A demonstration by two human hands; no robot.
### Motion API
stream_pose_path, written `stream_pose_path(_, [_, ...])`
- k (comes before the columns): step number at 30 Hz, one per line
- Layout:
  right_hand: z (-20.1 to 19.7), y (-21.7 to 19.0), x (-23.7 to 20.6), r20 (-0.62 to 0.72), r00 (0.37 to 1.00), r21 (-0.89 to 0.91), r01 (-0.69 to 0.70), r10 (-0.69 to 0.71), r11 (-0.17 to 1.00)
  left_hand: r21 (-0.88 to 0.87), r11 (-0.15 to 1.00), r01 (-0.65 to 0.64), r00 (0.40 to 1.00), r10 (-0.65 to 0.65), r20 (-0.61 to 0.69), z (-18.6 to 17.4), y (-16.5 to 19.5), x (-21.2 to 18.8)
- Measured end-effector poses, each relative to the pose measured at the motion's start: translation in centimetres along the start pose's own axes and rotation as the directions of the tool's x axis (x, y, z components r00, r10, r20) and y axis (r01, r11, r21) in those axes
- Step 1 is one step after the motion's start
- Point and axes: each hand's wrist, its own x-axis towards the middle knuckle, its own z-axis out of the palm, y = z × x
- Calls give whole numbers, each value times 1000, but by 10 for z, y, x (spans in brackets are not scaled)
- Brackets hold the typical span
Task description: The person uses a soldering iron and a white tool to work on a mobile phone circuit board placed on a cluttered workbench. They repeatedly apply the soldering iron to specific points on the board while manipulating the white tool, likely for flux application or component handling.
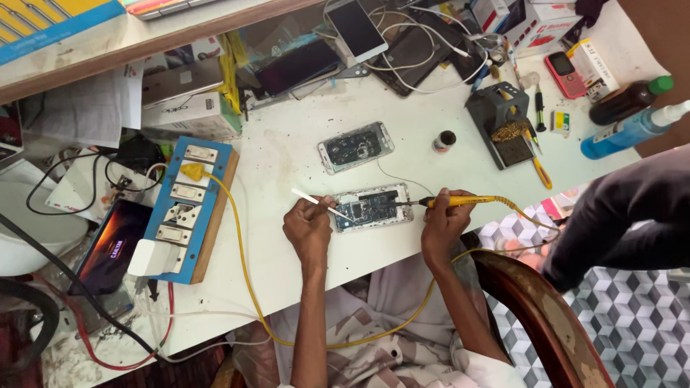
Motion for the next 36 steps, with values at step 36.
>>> stream_pose_path(36, [-4,5,3,63,998,91,-11,6,996,11,1000,-18,1000,18,-17,3,5,-2])
